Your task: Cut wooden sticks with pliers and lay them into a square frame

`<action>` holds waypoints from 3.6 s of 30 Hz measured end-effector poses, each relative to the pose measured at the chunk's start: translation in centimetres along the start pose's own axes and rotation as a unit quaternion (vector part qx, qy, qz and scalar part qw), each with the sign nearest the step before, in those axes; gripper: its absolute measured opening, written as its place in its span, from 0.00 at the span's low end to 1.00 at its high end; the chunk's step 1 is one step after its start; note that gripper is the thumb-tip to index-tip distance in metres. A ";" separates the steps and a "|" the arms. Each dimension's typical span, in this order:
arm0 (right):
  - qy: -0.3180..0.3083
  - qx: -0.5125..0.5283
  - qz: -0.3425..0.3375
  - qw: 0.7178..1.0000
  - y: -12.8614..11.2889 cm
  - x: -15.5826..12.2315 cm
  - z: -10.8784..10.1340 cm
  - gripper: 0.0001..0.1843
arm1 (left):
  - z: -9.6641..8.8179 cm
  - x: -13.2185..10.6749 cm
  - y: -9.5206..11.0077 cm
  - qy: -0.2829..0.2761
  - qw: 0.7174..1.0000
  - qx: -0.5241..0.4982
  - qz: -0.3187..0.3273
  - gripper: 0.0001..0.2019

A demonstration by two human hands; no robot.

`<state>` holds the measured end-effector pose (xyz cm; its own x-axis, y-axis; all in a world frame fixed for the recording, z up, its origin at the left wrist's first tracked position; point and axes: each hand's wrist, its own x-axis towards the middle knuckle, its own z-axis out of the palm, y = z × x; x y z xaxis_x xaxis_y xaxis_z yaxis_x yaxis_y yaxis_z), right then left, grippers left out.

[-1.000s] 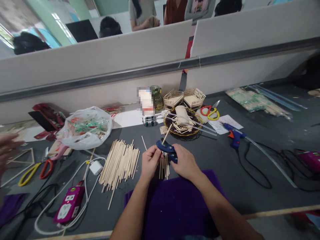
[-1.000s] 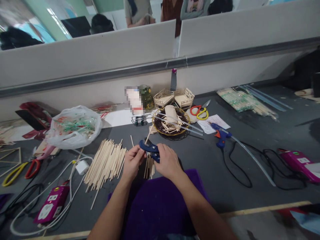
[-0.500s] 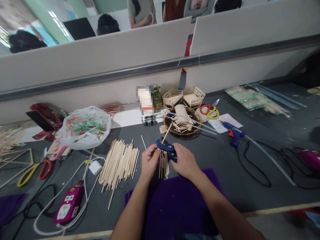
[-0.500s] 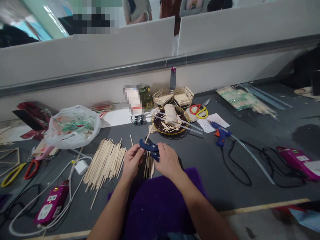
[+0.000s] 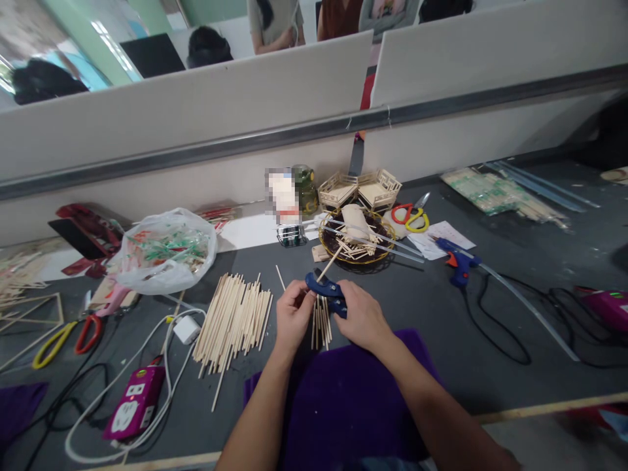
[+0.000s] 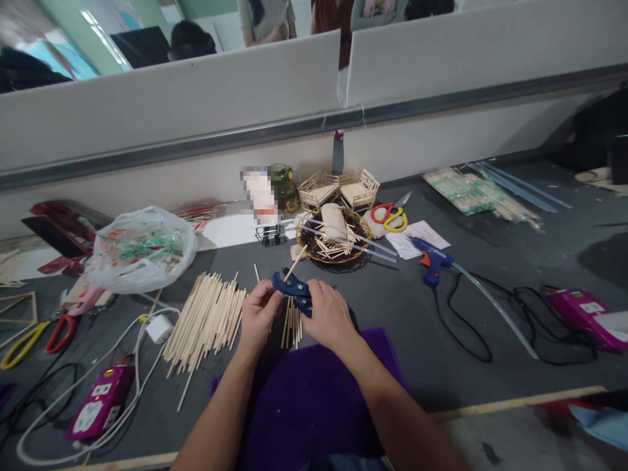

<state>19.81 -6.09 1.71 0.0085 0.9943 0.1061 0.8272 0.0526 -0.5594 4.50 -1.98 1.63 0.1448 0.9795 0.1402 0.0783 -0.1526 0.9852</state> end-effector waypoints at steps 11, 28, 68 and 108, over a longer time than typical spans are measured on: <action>0.026 0.036 -0.025 0.999 0.2 -0.1 0.1 0.15 | -0.1 0.0 -0.1 0.012 0.995 0.059 0.082 0.08; 0.066 0.066 -0.103 0.990 1.4 0.2 0.8 0.23 | -0.8 0.1 0.4 -0.019 0.987 0.084 0.138 0.09; 0.159 0.001 -0.208 0.965 1.4 -0.3 -0.2 0.18 | -1.3 -0.7 0.3 -0.059 0.957 0.114 0.261 0.13; -0.078 0.037 -0.073 0.994 1.7 2.1 0.4 0.09 | -1.8 1.1 -1.4 -0.081 0.982 0.137 0.097 0.09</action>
<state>20.96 -3.86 0.65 -0.2004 0.9776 0.0645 0.7699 0.1979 -0.6067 2.82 -0.47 0.59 0.3368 0.8978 0.2838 0.2934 -0.3864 0.8744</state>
